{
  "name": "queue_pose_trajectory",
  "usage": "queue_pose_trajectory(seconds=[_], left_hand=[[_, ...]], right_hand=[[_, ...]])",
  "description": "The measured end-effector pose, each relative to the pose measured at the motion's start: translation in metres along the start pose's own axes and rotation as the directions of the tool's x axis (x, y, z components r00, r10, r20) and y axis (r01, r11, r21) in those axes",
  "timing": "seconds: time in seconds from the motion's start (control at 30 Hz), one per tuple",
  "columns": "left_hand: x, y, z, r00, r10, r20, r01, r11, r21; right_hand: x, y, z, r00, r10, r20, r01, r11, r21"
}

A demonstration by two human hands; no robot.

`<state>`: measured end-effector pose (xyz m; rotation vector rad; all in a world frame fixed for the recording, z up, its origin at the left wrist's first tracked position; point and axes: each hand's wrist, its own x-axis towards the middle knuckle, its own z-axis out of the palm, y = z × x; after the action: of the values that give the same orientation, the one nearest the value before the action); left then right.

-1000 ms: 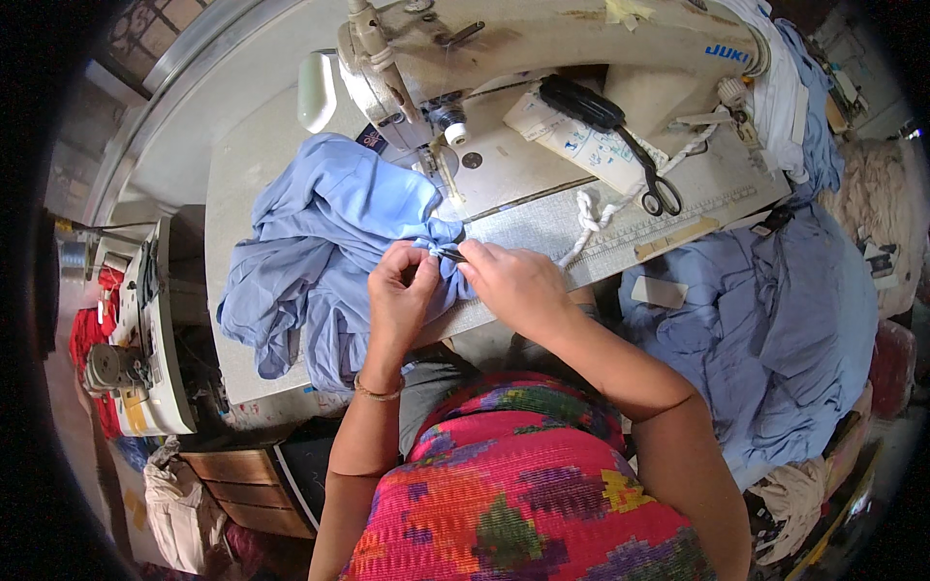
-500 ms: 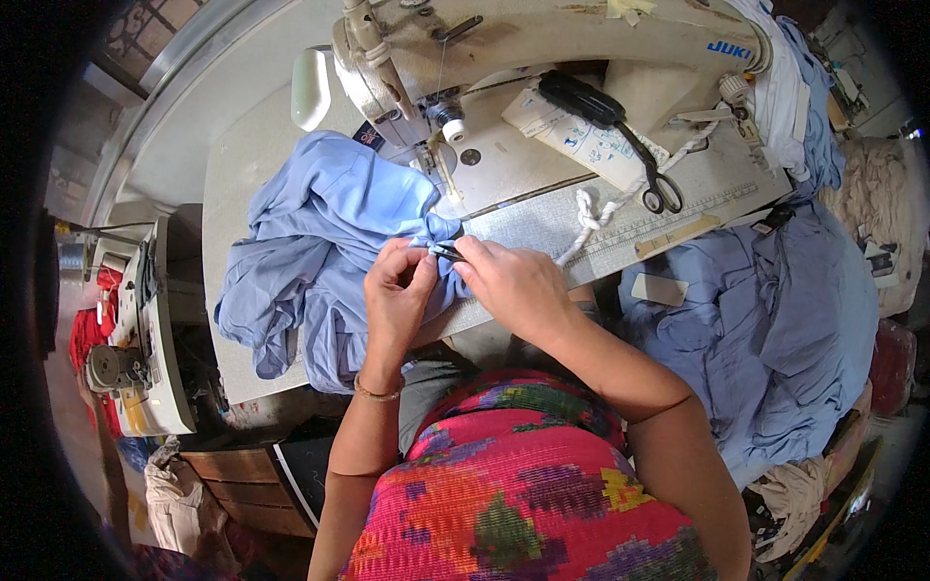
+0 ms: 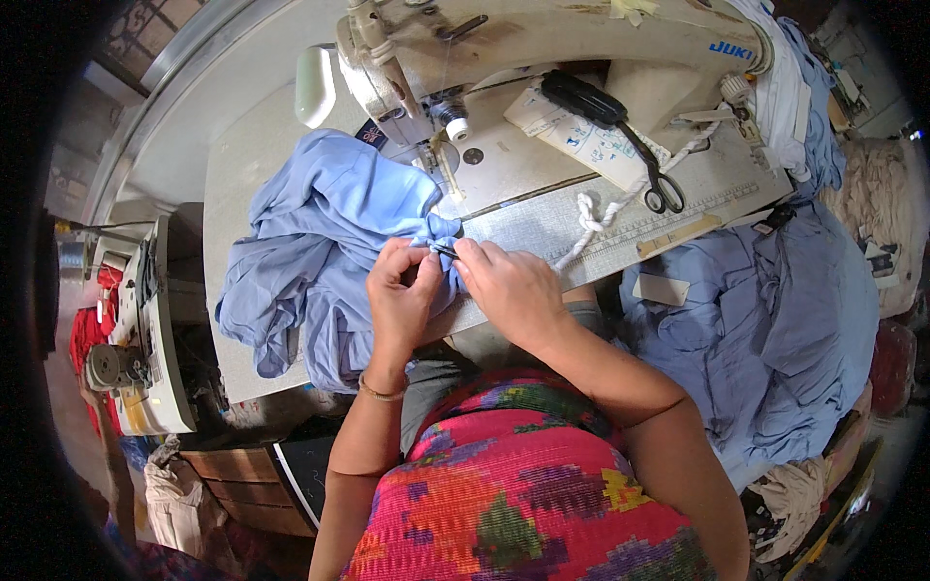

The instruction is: The person handles a blue shirt at a sewing machine, using a small snip tool to trim threads and turning the collar edge to prepare it for sewing. They receive a food container from another person and set it aside before resuming work on the fabric.

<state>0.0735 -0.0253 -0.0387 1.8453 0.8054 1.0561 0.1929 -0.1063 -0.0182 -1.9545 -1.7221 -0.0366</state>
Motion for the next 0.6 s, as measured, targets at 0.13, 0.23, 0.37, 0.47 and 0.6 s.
queue_pose_trajectory(seconds=[0.13, 0.23, 0.37, 0.47, 0.6], left_hand=[[-0.003, 0.001, 0.005, 0.994, -0.099, 0.046, 0.104, 0.987, -0.12], [-0.001, 0.0, 0.002, 0.983, -0.178, 0.053, 0.184, 0.973, -0.138], [0.0, 0.0, 0.0, 0.981, -0.181, 0.063, 0.188, 0.973, -0.136], [0.0, 0.0, 0.0, 0.981, -0.184, 0.069, 0.193, 0.963, -0.186], [-0.001, -0.002, 0.0, 0.985, -0.157, 0.067, 0.167, 0.967, -0.194]], right_hand=[[0.002, 0.004, 0.005, 0.997, -0.053, -0.057, 0.051, 0.998, -0.023], [0.001, 0.006, -0.002, 0.999, -0.04, -0.026, 0.04, 0.999, 0.022], [-0.004, 0.009, -0.008, 1.0, 0.02, -0.003, -0.019, 0.987, 0.16], [0.002, 0.017, -0.008, 0.988, 0.153, 0.001, -0.137, 0.882, 0.451], [0.017, 0.014, -0.002, 0.99, 0.138, -0.025, -0.087, 0.745, 0.662]])
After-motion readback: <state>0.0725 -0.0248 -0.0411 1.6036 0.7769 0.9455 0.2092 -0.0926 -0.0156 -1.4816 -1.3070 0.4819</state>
